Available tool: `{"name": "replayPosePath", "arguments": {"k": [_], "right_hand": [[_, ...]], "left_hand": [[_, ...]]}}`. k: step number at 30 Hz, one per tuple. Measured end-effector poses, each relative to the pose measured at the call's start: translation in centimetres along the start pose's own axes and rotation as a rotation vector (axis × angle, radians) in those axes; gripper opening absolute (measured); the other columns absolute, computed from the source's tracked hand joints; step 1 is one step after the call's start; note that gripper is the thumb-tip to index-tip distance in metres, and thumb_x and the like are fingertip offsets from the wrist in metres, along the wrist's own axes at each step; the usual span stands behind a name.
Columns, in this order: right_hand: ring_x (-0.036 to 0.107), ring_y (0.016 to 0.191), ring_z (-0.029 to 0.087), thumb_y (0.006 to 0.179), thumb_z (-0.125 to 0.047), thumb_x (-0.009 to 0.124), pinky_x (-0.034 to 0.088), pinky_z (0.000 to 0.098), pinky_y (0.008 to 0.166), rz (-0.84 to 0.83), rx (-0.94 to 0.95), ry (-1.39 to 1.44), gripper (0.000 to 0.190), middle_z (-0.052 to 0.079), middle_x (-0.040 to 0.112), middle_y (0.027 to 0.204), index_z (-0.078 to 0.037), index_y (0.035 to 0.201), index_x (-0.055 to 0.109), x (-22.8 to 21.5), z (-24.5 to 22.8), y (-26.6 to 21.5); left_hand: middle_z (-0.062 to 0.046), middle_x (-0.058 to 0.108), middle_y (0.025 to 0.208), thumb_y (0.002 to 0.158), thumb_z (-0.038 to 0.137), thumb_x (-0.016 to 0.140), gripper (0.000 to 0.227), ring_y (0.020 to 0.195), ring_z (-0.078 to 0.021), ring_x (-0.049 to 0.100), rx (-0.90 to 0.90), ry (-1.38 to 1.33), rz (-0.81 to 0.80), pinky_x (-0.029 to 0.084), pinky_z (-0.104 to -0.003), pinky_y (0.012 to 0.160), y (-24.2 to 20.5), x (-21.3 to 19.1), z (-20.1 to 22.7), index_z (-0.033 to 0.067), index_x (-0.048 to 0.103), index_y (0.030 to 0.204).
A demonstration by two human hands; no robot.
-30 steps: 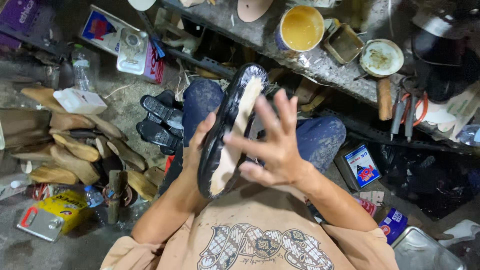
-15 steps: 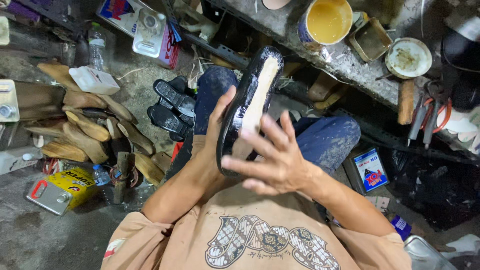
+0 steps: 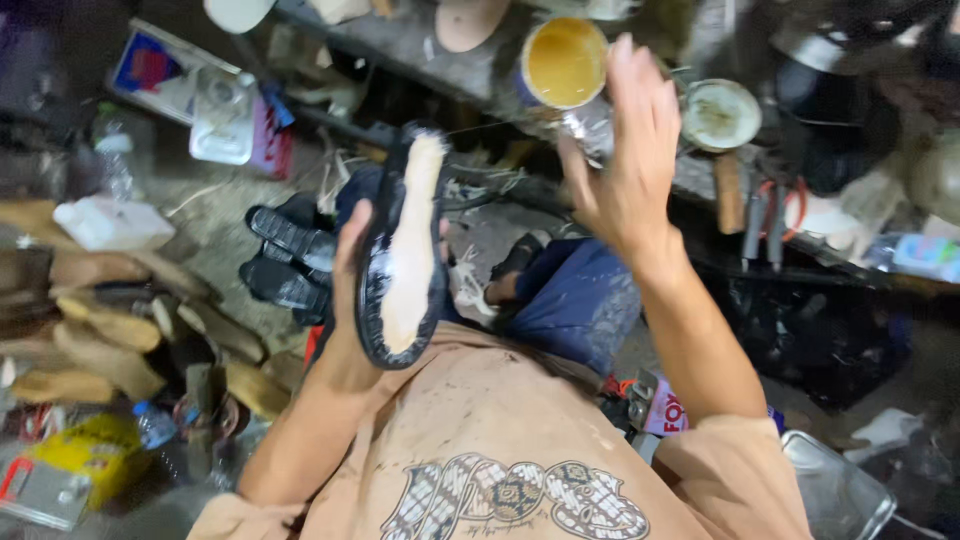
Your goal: The person applies a yellowish adhesive to the sole and edges of a black shoe using their fingers. They repeatedly dip fingers into a container and spread the glue across the shoe's surface, then place the shoe on a shelf.
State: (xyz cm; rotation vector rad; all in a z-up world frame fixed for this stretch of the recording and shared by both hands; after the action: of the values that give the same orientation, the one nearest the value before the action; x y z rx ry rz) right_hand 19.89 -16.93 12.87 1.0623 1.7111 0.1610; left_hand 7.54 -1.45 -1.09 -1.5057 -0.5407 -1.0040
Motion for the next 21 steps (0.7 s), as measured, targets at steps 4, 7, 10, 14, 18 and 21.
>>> {"name": "replayPosePath", "arguments": {"k": [4,7,10,14,18,21], "right_hand": [[-0.002,0.148,0.051,0.089,-0.06,0.072,0.011,0.0773,0.114,-0.497,0.338,-0.706,0.094,0.035,0.01,0.162,-0.009,0.161,0.041,4.9,14.5,-4.8],[-0.005,0.15,0.05,0.087,-0.08,0.056,0.002,0.076,0.116,-0.597,0.305,-0.702,0.099,0.031,0.002,0.166,-0.016,0.162,0.047,7.7,17.6,-5.3],[0.004,0.15,0.05,0.089,-0.079,0.05,0.005,0.0772,0.114,-0.594,0.3,-0.684,0.088,0.029,0.015,0.166,-0.018,0.153,0.055,8.9,18.8,-6.1],[0.049,0.113,0.037,0.096,-0.06,0.05,0.04,0.0535,0.081,-0.231,0.253,-0.623,0.06,0.025,0.057,0.128,-0.009,0.119,0.072,4.0,12.0,-2.8],[0.052,0.102,0.033,0.079,-0.05,0.079,0.038,0.0448,0.08,-0.406,0.137,-0.971,0.07,0.014,0.057,0.119,-0.014,0.136,0.061,3.0,10.0,-6.0],[0.045,0.141,0.047,0.093,-0.019,0.085,0.024,0.077,0.106,-0.258,0.101,-0.632,0.016,0.016,0.069,0.13,-0.006,0.094,0.076,1.9,4.9,-5.6]], "left_hand": [[-0.018,0.075,0.101,0.091,0.049,0.061,0.058,0.087,-0.0259,0.073,0.11,0.003,0.167,0.06,-0.034,0.079,0.3,-2.3,1.2,0.0015,0.071,0.123],[-0.016,0.075,0.099,0.092,0.049,0.062,0.056,0.083,-0.0239,0.071,0.097,-0.013,0.141,0.058,-0.032,0.075,0.0,-2.3,1.2,0.0038,0.071,0.124],[-0.016,0.074,0.098,0.091,0.048,0.064,0.056,0.084,-0.024,0.071,0.117,-0.024,0.178,0.058,-0.031,0.077,0.4,-3.2,1.3,0.0032,0.07,0.123],[-0.019,0.075,0.107,0.09,0.044,0.066,0.058,0.092,-0.0298,0.073,0.157,-0.133,0.13,0.061,-0.037,0.078,1.6,-5.1,1.7,-0.0009,0.069,0.127],[-0.021,0.073,0.113,0.091,0.044,0.063,0.064,0.094,-0.0316,0.073,0.197,-0.077,0.024,0.06,-0.037,0.075,1.4,-3.6,2.0,-0.0037,0.062,0.134],[-0.024,0.071,0.117,0.09,0.043,0.07,0.064,0.103,-0.0344,0.071,0.023,-0.297,-0.054,0.063,-0.04,0.086,1.1,-2.7,0.9,-0.0025,0.062,0.135]]}}
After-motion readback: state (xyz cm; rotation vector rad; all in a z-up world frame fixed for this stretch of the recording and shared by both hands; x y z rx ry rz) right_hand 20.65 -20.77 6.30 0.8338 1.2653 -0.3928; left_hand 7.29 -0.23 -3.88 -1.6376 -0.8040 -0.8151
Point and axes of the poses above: each hand's wrist, its own y-axis towards the middle knuckle, its own x-axis out of the palm, z = x × y, the point moved 6 cm from there along y, towards the middle knuckle
